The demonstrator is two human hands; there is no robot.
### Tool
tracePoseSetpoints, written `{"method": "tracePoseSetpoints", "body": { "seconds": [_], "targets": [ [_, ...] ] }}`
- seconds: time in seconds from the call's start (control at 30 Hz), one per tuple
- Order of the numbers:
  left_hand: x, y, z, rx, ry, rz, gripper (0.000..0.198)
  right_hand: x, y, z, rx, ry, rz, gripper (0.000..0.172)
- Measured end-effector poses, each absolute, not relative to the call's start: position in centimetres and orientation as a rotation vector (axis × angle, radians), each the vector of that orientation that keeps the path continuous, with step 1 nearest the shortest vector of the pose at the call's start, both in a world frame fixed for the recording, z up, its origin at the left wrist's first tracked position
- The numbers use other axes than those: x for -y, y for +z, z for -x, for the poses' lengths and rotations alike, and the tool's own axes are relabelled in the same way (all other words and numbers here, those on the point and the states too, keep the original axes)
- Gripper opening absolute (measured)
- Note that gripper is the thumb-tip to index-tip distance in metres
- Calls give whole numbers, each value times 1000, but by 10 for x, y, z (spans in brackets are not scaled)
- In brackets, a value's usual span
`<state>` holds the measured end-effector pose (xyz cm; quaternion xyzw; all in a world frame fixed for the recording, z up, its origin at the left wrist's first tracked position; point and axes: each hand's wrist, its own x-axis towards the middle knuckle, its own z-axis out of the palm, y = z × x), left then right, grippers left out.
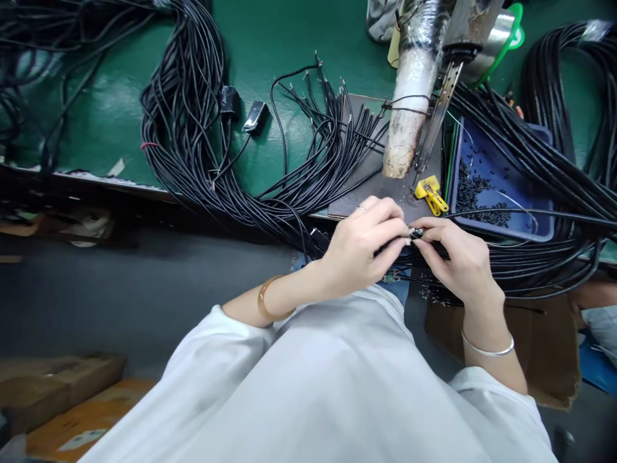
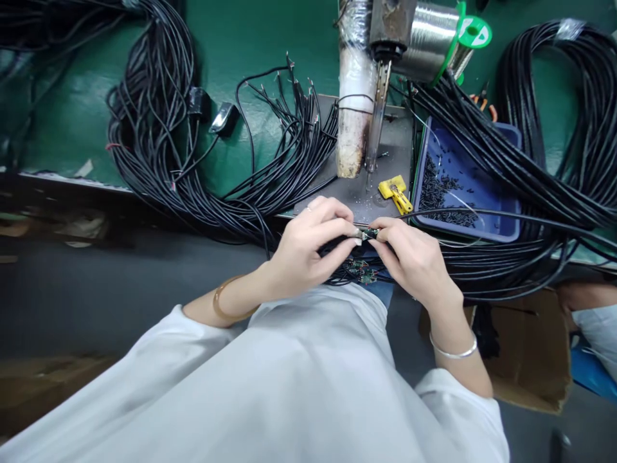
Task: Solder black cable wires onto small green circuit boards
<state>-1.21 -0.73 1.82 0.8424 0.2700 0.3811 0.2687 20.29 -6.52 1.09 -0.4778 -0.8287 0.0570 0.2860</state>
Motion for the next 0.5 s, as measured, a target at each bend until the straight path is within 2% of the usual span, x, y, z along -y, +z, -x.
{"method": "tracePoseSetpoints", "body": {
  "seconds": [0.13, 0.33, 0.5],
  "targets": [
    [0, 16, 4, -718, 944, -2199, 15, 66, 6, -200, 2214, 115, 1261, 19],
    [-6, -11, 7, -698, 627, -1348, 22, 72, 9, -199, 2125, 58, 1260, 20],
    [6, -14, 11, -543, 528, -1003, 31, 69, 17, -199, 2061, 102, 1288, 19]
  ]
}}
